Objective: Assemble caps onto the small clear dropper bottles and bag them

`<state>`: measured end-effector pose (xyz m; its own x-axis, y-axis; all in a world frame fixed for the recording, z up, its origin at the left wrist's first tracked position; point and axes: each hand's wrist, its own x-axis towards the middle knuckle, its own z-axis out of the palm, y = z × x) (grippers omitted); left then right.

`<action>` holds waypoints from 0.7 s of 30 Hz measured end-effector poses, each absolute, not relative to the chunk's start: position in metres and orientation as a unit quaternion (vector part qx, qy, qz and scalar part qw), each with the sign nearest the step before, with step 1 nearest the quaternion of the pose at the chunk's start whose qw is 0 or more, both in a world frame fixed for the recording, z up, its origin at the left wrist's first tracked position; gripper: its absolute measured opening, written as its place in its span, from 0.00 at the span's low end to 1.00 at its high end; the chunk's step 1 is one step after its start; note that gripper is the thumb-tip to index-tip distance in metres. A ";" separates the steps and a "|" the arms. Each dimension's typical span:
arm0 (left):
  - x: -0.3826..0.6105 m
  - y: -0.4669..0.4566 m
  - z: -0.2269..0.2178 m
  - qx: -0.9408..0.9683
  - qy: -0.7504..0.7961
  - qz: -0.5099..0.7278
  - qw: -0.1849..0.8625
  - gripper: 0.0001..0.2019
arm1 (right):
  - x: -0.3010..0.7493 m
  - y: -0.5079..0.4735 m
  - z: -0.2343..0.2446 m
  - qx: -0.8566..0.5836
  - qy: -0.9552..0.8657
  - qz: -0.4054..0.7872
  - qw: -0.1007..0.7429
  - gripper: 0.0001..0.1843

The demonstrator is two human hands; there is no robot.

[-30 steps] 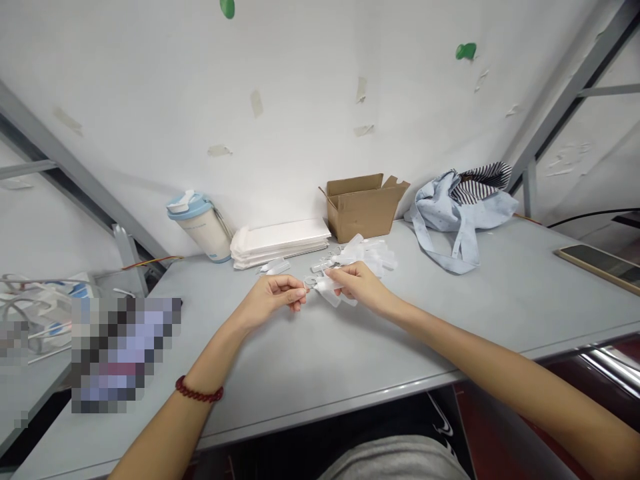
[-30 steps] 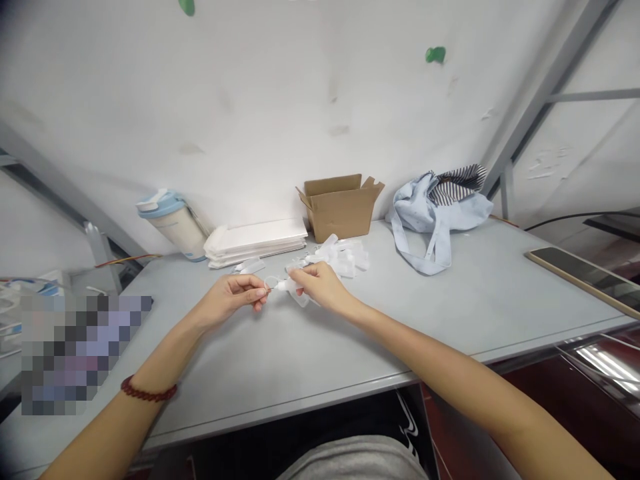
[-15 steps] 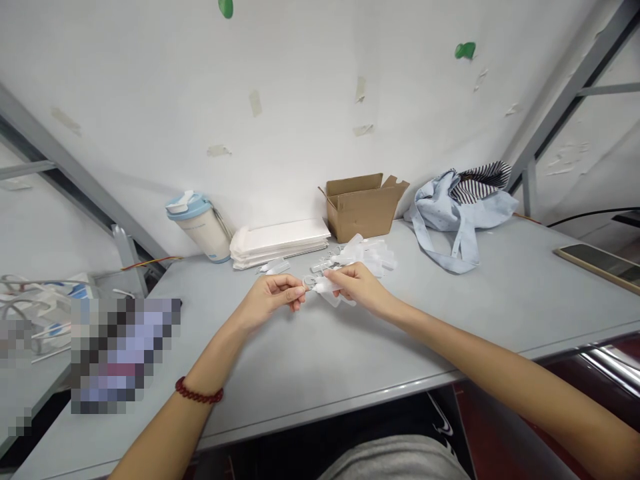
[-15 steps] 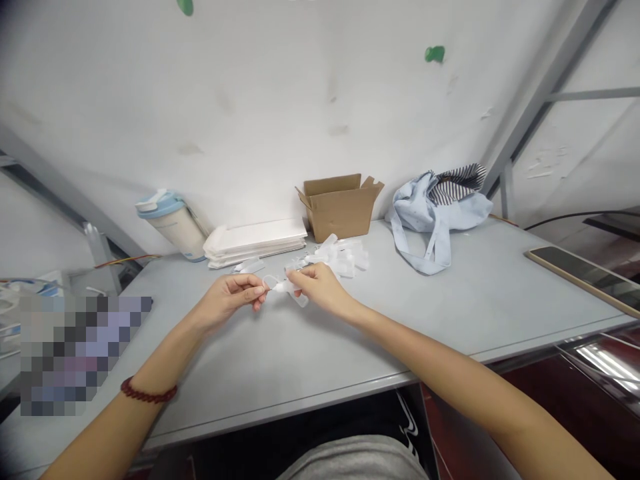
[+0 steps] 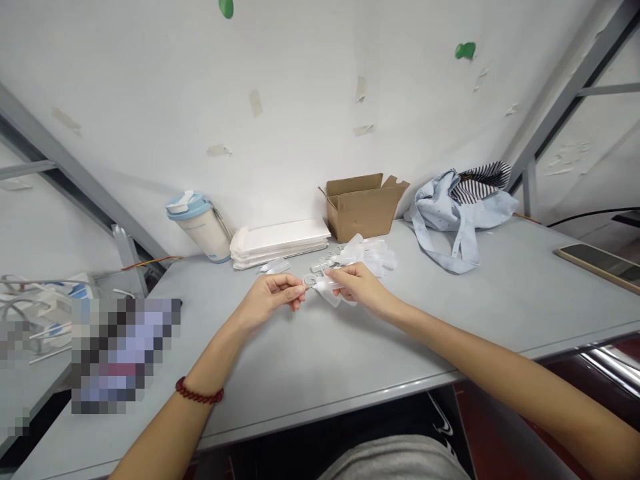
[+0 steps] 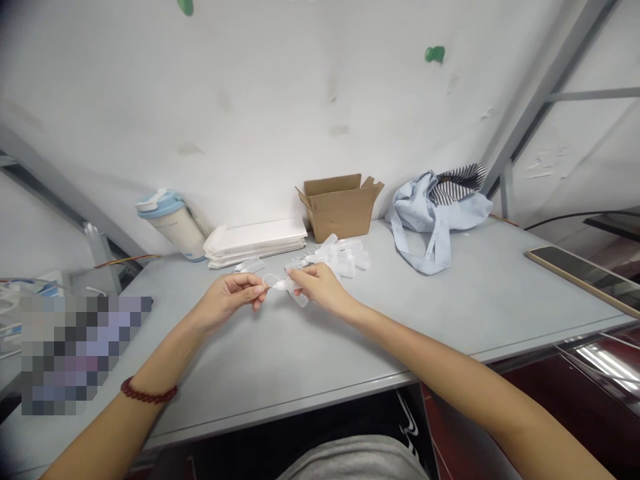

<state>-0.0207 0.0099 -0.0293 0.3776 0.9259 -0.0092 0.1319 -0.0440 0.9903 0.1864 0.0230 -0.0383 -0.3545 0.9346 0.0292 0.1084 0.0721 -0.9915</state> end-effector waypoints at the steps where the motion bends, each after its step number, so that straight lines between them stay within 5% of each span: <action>1: -0.021 0.010 -0.030 0.625 0.424 0.362 0.547 0.10 | 0.186 0.023 -0.038 -0.420 -0.620 0.539 0.385 0.25; 21: -0.018 0.009 -0.031 0.633 0.441 0.379 0.511 0.09 | 0.185 0.023 -0.043 -0.441 -0.662 0.476 0.375 0.26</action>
<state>-0.0181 0.0087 -0.0310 0.3242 0.9455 0.0292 0.1715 -0.0891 0.9812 0.1854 0.0231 -0.0427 -0.3303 0.9407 0.0768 0.2263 0.1579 -0.9612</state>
